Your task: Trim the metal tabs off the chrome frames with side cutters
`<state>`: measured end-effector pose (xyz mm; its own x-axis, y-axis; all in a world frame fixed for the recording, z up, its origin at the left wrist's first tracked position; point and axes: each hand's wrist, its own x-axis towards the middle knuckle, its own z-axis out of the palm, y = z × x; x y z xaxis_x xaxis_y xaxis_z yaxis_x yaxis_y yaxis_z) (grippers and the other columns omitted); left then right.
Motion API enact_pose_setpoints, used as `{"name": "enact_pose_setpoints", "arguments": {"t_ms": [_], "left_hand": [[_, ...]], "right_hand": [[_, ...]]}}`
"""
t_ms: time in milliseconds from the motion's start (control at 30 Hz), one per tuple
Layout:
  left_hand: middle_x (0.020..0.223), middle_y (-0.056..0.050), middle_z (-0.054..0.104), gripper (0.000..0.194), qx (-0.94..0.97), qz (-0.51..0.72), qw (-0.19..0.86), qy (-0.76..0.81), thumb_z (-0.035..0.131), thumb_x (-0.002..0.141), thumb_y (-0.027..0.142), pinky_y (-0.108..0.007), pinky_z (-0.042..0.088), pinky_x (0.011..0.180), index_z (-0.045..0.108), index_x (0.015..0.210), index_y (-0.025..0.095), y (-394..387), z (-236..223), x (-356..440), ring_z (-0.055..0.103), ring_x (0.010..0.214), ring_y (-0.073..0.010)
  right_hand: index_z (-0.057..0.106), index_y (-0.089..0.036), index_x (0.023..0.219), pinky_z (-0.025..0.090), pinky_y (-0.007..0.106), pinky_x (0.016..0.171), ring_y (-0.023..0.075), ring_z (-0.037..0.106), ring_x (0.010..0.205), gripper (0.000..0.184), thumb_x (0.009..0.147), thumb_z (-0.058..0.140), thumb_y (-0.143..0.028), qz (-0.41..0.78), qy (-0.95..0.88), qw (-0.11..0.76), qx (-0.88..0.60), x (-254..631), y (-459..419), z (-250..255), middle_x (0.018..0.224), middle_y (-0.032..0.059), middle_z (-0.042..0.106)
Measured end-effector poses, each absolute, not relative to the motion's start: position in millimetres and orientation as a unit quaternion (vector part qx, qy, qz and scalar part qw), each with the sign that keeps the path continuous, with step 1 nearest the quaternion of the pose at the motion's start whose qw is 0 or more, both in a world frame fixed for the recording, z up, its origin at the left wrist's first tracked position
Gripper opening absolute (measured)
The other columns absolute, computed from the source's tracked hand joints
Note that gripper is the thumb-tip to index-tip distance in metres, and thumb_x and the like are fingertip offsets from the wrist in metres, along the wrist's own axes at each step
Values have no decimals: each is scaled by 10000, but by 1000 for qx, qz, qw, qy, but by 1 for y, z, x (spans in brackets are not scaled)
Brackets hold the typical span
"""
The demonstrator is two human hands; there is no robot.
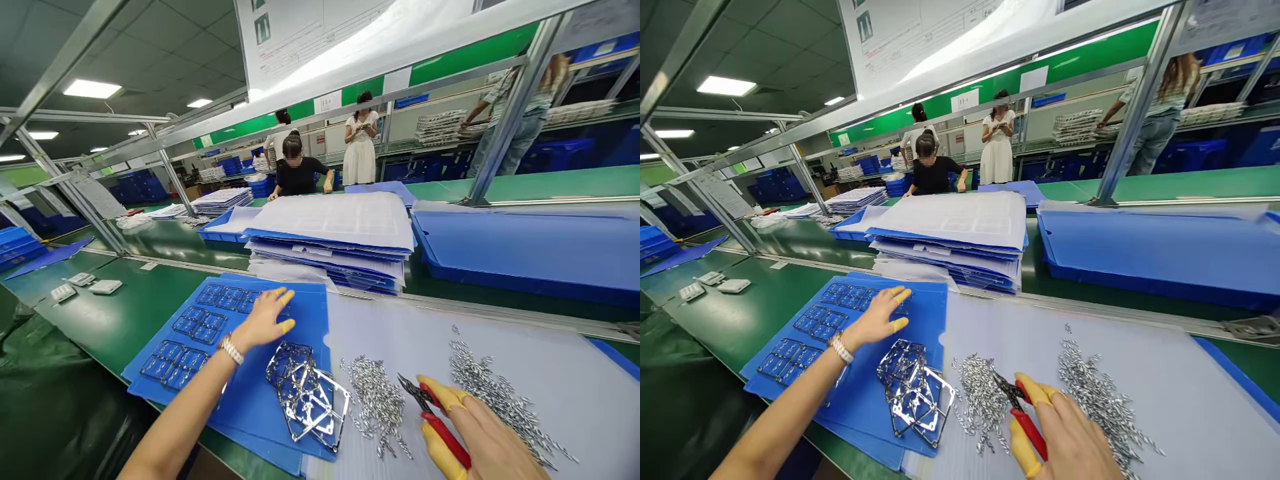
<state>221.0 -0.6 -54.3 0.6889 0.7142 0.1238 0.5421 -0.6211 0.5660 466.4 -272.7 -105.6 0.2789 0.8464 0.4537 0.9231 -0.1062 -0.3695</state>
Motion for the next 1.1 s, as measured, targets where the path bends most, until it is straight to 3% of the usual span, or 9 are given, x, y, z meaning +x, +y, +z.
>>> {"name": "enact_pose_setpoints", "arguments": {"t_ms": [100,233,367,467,533,633,767,933,1100], "left_hand": [[1435,-132,366,809,881,142,241,381,767,489,360,-568,12,1063,524,1257,294,40,-60,233,196,1347,-391],[1263,-157,506,828,878,116,264,382,761,420,287,-610,0,1036,556,1221,250,61,-72,246,307,1263,-426],[1247,-134,485,868,865,155,307,367,653,586,357,-555,221,1030,354,1393,245,54,-61,243,392,1197,-354],[1326,-95,451,782,763,258,501,318,521,742,448,-519,411,917,186,1439,329,28,-42,238,483,1146,-300],[1345,-87,463,685,602,315,689,252,461,785,551,-562,446,856,261,1408,351,0,-32,241,497,1150,-328],[1317,-124,509,713,422,333,817,208,345,766,724,-607,436,835,425,1332,297,-45,-25,258,494,1160,-378],[1197,-125,601,624,304,286,888,192,383,808,644,-563,447,844,488,1293,265,-92,-35,295,565,1079,-340],[1173,-120,618,497,244,258,919,171,456,837,427,-402,472,834,527,1270,194,-122,-60,322,584,1058,-287],[1150,-125,632,522,239,263,916,189,445,843,466,-346,474,781,531,1270,177,-128,-74,322,610,986,-257]], "right_hand": [[438,-273,1287,485,389,772,254,601,946,446,865,445,-419,-36,-614,287,-734,464,-278,-102,1035,87,630],[325,-273,1373,478,344,830,204,580,1002,494,903,422,-387,-10,-618,276,-737,462,-289,-98,1105,72,608],[416,-265,1314,501,334,787,201,598,971,446,896,422,-420,-3,-580,274,-767,467,-300,-93,1064,63,631],[510,-237,1214,513,337,732,204,623,878,388,886,423,-425,-5,-536,279,-797,467,-300,-90,958,64,657],[539,-226,1167,513,354,745,208,625,869,359,877,434,-411,-11,-527,285,-800,465,-294,-88,945,68,663],[546,-225,1154,502,378,784,212,617,904,333,873,438,-368,-31,-548,294,-782,455,-282,-84,983,70,661],[549,-207,1150,485,366,759,208,609,871,318,871,443,-317,-77,-577,290,-760,439,-267,-75,960,75,651],[577,-200,1099,432,351,692,218,582,814,282,831,498,-244,-101,-590,240,-764,416,-252,-61,874,70,631],[589,-211,1091,367,349,670,234,556,807,298,800,556,-270,-113,-574,192,-788,406,-238,-60,852,64,626]]}}
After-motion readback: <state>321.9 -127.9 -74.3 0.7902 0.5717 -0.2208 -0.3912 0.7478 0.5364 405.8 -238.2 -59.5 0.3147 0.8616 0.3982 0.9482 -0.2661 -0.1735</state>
